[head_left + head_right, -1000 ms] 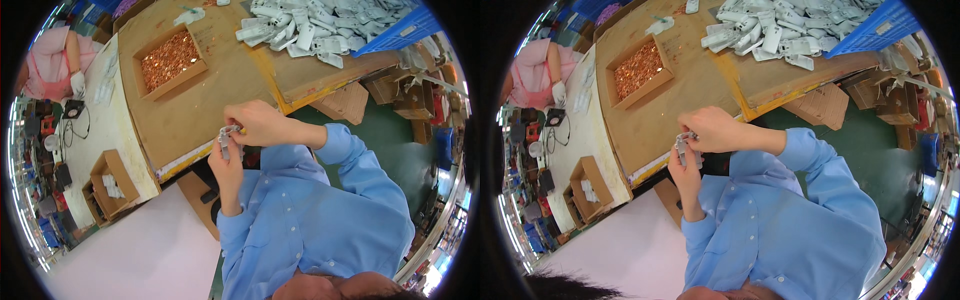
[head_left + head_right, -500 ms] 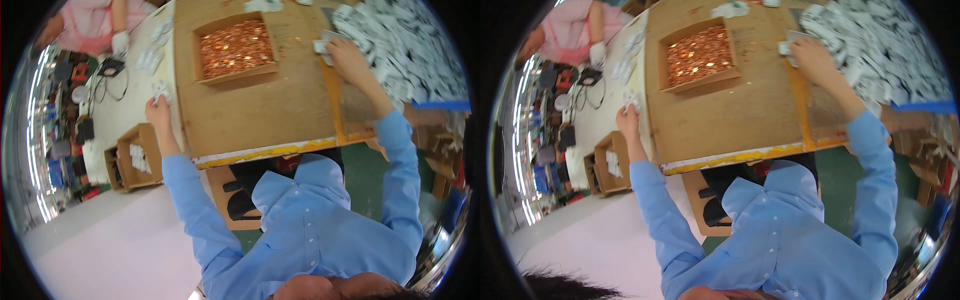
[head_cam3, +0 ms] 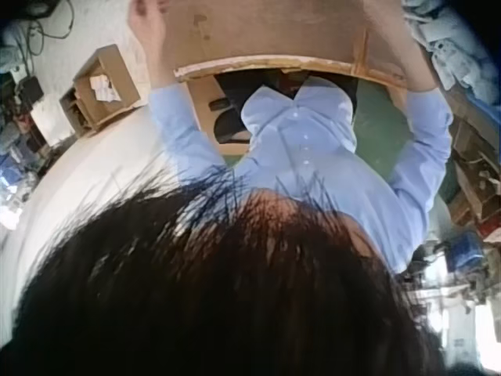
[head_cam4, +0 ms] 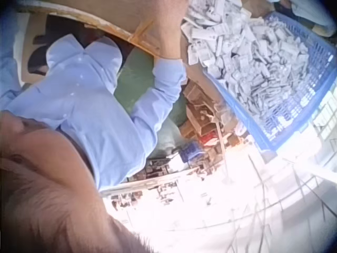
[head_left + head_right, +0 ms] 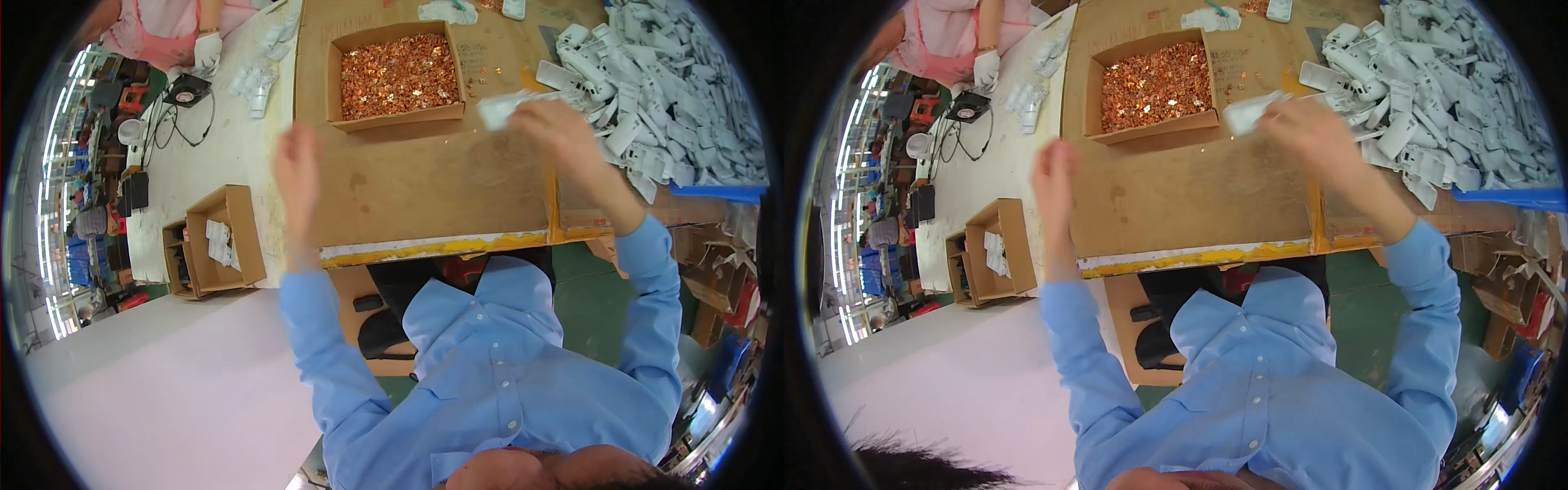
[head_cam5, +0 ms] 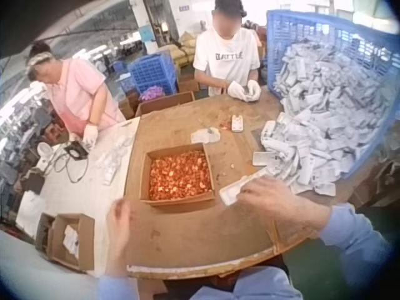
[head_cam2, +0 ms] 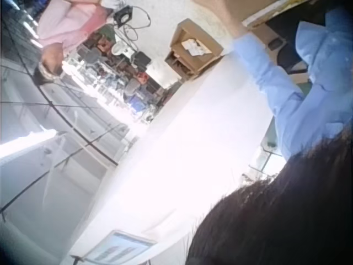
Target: Assembling small electrical components by inserting metal pins into plastic housings.
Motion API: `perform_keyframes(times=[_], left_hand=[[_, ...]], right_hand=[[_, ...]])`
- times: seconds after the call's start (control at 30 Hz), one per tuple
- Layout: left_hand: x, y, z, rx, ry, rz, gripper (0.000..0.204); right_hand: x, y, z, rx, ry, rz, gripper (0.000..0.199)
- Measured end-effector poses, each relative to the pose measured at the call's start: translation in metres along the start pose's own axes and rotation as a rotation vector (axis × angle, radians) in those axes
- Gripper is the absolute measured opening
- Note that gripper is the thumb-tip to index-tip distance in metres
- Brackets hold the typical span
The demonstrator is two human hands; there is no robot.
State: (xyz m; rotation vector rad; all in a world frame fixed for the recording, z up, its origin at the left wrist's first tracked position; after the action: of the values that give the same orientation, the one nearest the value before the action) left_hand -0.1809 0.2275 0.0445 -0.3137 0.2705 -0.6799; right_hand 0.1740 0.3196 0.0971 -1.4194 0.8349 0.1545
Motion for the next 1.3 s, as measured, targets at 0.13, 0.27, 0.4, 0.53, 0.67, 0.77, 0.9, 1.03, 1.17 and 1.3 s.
perform_keyframes(times=[0.13,0.27,0.4,0.53,0.67,0.77,0.9,1.03,1.17,1.3], left_hand=[[0.133,0.042,0.008,0.429,-0.31,-0.519,0.041],[0.177,0.036,-0.011,0.522,-0.449,-0.588,0.04],[0.194,0.013,-0.028,0.667,-0.462,-0.446,0.04],[0.2,-0.013,-0.061,0.702,-0.578,-0.177,0.047],[0.208,-0.015,-0.06,0.819,-0.619,-0.146,0.045],[0.214,-0.013,-0.064,0.834,-0.652,-0.147,0.043],[0.219,-0.012,-0.076,0.828,-0.666,-0.138,0.045],[0.218,-0.008,-0.084,0.801,-0.675,-0.147,0.048],[0.218,-0.006,-0.08,0.784,-0.684,-0.194,0.052],[0.218,-0.009,-0.078,0.746,-0.653,-0.145,0.052]], right_hand=[[-0.011,0.0,-0.112,-0.159,-0.371,0.032,0.023],[-0.008,0.015,-0.174,-0.268,-0.493,-0.034,0.018],[-0.029,0.009,-0.181,-0.417,-0.486,0.018,0.024],[-0.084,0.048,-0.114,-0.371,-0.162,0.038,0.017],[-0.146,0.126,-0.028,-0.268,0.111,-0.135,0.013],[-0.164,0.178,-0.014,-0.15,0.133,-0.297,0.015],[-0.172,0.22,-0.013,0.067,0.062,-0.522,0.018],[-0.174,0.224,-0.014,0.07,0.026,-0.519,0.014],[-0.181,0.218,-0.026,0.153,-0.027,-0.564,0.012],[-0.183,0.22,-0.029,0.211,-0.017,-0.671,0.018]])
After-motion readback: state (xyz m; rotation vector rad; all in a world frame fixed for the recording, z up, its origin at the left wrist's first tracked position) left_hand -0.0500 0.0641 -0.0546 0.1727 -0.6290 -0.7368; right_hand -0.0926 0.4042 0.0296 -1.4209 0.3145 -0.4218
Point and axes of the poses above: each hand's wrist, its own x-axis away from the middle knuckle, its own y-axis out of the palm, z = x × y, the point moved 8 cm from there along -x, towards the middle knuckle, and after that the axes turned 11 degrees about z, right-handed, at the moved point
